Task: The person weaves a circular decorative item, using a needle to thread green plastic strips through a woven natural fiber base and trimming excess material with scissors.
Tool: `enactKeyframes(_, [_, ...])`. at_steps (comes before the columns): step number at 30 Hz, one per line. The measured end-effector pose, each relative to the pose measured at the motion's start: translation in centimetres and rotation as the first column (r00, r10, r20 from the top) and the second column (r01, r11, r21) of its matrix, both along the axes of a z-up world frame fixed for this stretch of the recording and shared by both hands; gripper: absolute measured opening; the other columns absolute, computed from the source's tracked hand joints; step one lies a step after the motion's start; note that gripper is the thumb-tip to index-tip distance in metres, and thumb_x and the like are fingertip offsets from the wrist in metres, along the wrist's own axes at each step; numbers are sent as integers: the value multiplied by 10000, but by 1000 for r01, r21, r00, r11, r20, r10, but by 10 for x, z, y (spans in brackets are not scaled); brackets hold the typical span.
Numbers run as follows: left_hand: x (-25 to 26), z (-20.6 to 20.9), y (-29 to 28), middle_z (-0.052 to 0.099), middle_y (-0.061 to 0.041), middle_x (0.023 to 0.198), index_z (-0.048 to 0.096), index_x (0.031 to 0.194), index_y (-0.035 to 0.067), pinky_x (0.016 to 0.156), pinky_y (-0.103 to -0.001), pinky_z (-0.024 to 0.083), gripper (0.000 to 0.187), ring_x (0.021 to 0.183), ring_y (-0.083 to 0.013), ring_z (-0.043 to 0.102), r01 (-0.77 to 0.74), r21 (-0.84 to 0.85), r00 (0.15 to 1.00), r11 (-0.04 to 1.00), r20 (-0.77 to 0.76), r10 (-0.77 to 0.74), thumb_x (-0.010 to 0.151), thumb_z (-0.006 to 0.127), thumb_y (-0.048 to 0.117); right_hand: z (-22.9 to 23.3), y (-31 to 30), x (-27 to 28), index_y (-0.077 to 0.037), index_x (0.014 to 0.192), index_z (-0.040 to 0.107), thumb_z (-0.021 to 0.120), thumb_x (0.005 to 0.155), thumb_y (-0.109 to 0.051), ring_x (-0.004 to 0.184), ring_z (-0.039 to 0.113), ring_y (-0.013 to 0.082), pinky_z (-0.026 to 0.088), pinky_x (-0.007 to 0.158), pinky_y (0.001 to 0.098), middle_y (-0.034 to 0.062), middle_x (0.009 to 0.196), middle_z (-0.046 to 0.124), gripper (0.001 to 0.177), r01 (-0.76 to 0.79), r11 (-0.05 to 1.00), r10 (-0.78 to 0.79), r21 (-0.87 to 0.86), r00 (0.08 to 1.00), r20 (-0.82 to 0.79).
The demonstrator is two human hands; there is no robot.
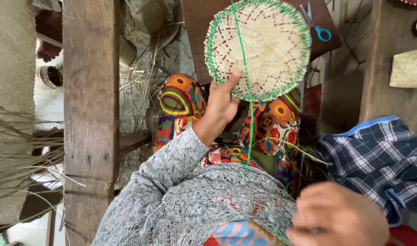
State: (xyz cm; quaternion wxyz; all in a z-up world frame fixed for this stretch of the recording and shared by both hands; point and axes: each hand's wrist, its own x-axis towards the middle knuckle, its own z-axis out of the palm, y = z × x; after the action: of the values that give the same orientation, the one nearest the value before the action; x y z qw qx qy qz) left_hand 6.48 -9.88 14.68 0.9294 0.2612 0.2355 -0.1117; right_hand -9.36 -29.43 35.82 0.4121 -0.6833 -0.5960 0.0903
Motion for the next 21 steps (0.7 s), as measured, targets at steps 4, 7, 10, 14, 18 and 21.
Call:
enactKeyframes(4, [-13,-17,-1,746,-176,1116,677,1190,48,859,-534,633,279,1062,-317,716,72,-45,980,996,190,-62,918,719,1,-12,0,10,-24,1101,682,656,1040,-157,673,616,255,552,617,387,106,950,638,149,51,999,-50,15,995,-86])
enactKeyframes(7, [-20,-20,0,746,-99,1135,700,1185,85,941,-519,585,265,1110,-247,687,113,-18,958,993,268,-105,936,716,-3,-28,-7,10,-94,1232,661,594,1036,-159,811,650,254,537,746,404,80,1074,668,217,179,978,-186,-105,980,-64])
enactKeyframes(10, [-27,-19,0,665,-177,1318,545,1416,27,980,-567,565,440,1184,-324,659,145,-97,916,985,389,-97,994,665,-4,-40,-5,18,-155,1230,655,577,1021,-205,799,703,186,562,727,318,73,1091,682,229,325,936,-340,-135,935,-105])
enactKeyframes(14, [-33,-20,1,665,-176,1323,539,1417,24,1003,-508,569,442,1182,-304,664,179,-87,906,980,402,-130,996,671,2,-62,1,33,-61,1146,707,681,959,-119,947,673,227,546,822,337,98,1095,653,198,629,764,-638,-143,770,-15])
enactKeyframes(18, [-37,-16,5,662,-208,1316,591,1355,-13,1068,-497,542,349,1225,-308,647,236,-9,872,972,444,-207,1012,657,-1,-87,-2,47,5,1126,718,702,992,-66,922,643,265,525,837,385,137,1063,626,152,793,591,-793,-148,604,73])
enactKeyframes(21, [-38,-1,-4,768,-117,1017,686,1140,73,807,-392,658,184,907,-233,762,187,96,914,978,347,-209,961,731,76,-111,-5,58,-180,1112,773,746,1011,-176,772,697,302,570,623,414,53,949,674,105,871,462,-863,-170,485,141])
